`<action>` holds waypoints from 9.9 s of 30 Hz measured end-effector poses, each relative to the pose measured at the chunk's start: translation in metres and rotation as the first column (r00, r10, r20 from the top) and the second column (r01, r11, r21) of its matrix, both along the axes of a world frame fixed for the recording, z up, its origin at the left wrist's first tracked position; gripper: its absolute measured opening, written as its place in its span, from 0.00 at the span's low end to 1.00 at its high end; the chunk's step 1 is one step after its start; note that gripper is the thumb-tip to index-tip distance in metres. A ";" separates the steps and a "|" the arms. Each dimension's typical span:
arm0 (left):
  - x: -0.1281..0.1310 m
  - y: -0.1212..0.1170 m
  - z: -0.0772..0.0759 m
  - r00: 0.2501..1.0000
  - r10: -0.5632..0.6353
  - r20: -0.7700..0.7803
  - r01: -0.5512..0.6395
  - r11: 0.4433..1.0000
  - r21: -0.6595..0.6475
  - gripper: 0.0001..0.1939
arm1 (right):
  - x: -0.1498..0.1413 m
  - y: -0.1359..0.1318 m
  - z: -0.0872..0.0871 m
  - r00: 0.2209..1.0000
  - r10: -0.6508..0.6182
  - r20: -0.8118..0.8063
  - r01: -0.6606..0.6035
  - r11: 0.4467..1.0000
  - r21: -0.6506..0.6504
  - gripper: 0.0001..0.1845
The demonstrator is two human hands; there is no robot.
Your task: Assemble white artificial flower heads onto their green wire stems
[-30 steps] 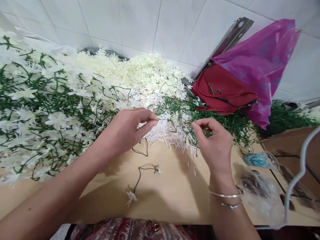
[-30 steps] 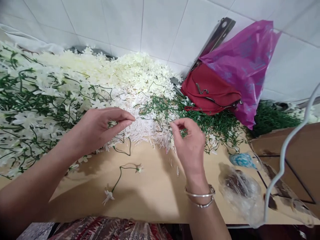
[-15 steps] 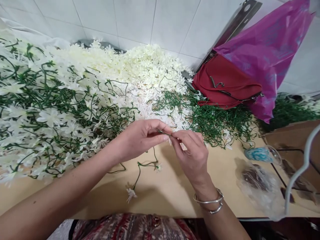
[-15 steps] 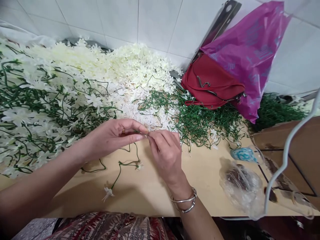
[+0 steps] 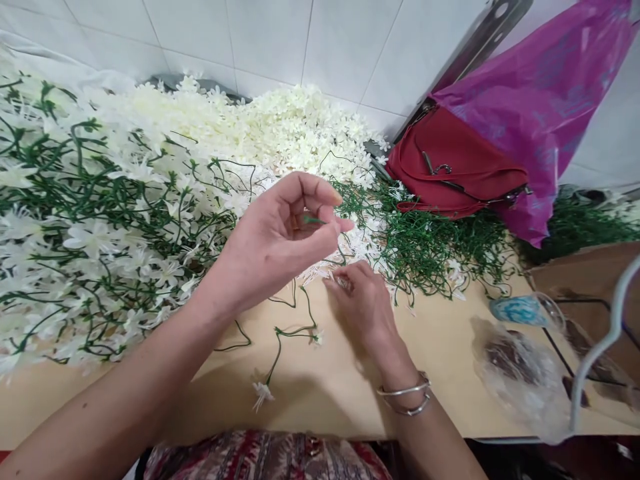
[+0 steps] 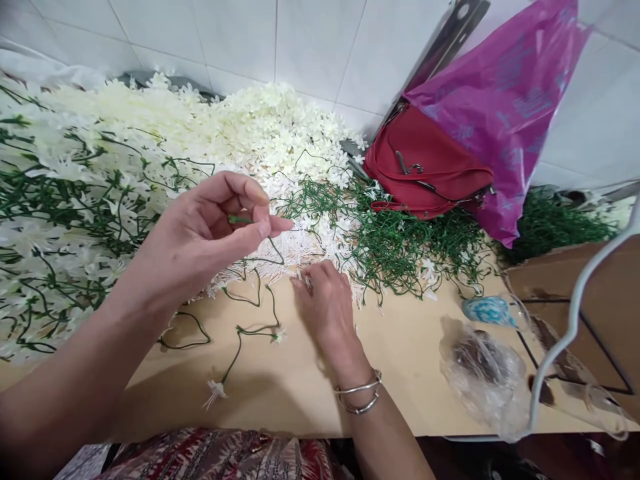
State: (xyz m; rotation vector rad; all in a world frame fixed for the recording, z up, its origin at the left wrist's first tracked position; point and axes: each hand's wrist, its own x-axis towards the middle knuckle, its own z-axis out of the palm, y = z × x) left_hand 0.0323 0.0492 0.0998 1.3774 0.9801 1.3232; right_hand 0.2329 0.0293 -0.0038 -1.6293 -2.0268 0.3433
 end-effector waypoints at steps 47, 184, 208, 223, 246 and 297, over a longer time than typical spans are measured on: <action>0.041 0.064 -0.051 0.633 0.130 -0.763 -0.026 0.989 0.148 0.08 | 0.045 0.016 0.164 0.998 0.007 -0.068 0.018 0.935 0.355 0.05; 0.000 -0.037 -0.132 0.970 -0.198 -0.139 0.173 0.969 -0.174 0.07 | 0.006 0.015 0.001 0.469 -0.169 -0.867 -0.430 0.814 -0.391 0.19; 0.003 -0.039 -0.126 0.909 -0.105 -0.403 0.100 0.994 -0.034 0.04 | -0.006 0.001 0.003 0.626 -0.096 -0.774 -0.317 0.875 -0.366 0.12; 0.006 -0.040 -0.132 0.933 -0.117 -0.340 0.098 0.993 -0.072 0.06 | -0.002 0.011 -0.006 0.562 -0.079 -0.824 -0.432 0.821 -0.374 0.14; 0.007 -0.039 -0.125 0.955 -0.098 -0.279 0.077 0.993 -0.087 0.04 | 0.006 0.016 -0.006 0.571 -0.077 -0.817 -0.465 0.790 -0.400 0.12; 0.005 -0.040 -0.125 0.972 -0.144 -0.185 0.106 0.973 -0.203 0.07 | -0.005 0.015 -0.015 0.523 -0.031 -0.852 -0.442 0.844 -0.303 0.12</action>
